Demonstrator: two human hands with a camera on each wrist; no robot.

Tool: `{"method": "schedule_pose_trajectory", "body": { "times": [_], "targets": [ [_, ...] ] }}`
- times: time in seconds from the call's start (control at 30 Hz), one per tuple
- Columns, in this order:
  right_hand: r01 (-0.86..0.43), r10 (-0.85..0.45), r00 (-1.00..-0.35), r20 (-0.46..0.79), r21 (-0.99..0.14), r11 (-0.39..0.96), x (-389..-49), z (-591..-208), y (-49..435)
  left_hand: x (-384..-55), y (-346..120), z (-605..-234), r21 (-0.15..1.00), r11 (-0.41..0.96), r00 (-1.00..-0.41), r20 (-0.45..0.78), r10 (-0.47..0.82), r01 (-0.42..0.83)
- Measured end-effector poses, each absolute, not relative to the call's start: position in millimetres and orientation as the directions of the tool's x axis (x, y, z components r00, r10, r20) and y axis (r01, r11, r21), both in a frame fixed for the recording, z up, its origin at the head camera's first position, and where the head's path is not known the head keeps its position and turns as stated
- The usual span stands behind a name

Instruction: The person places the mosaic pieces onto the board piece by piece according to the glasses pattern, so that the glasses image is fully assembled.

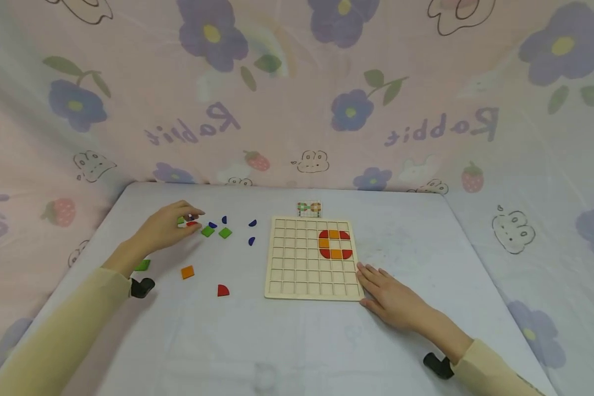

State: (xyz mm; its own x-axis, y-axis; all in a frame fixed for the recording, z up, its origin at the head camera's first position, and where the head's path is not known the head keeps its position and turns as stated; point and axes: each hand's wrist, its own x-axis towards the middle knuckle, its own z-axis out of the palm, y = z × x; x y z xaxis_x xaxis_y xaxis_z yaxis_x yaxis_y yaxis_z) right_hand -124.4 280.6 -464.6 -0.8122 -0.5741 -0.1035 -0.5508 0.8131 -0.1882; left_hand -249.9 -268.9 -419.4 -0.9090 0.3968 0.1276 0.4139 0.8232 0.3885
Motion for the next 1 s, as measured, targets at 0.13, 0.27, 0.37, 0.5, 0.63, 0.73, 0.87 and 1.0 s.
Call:
{"method": "schedule_pose_trajectory", "body": {
  "times": [0.13,0.27,0.37,0.5,0.63,0.73,0.87,1.0],
  "targets": [
    [-0.551,-0.575,-0.812,-0.1,-0.194,0.812,-124.9,-465.3,282.1,-248.9,-291.8,-426.4,0.377,0.862,-0.939,0.071,0.337,0.338],
    [-0.555,-0.579,-0.81,-0.095,-0.196,0.808,-125.1,-465.1,282.0,-248.9,-313.4,-433.4,0.383,0.876,-0.952,0.03,0.305,0.293],
    [-0.56,-0.583,-0.807,-0.092,-0.192,0.806,-125.5,-465.2,281.7,-248.6,-327.0,-437.9,0.381,0.885,-0.959,0.01,0.285,0.267],
    [-0.558,-0.58,-0.809,-0.093,-0.188,0.808,-125.4,-465.0,281.5,-249.2,-340.4,-442.3,0.37,0.898,-0.965,-0.015,0.261,0.237],
    [-0.549,-0.571,-0.816,-0.092,-0.187,0.815,-124.8,-464.9,281.3,-247.1,-346.5,-443.3,0.368,0.908,-0.972,-0.041,0.231,0.2],
    [-0.55,-0.572,-0.815,-0.089,-0.19,0.813,-124.5,-465.2,281.1,-240.9,-347.5,-441.6,0.367,0.911,-0.974,-0.046,0.222,0.19],
    [-0.555,-0.577,-0.812,-0.088,-0.194,0.809,-124.1,-465.1,280.6,-224.9,-343.6,-438.9,0.393,0.889,-0.963,-0.027,0.267,0.235],
    [-0.558,-0.58,-0.811,-0.082,-0.193,0.807,-124.0,-463.7,280.3,-204.8,-333.3,-439.5,0.42,0.859,-0.947,0.003,0.32,0.292]
  ]
}}
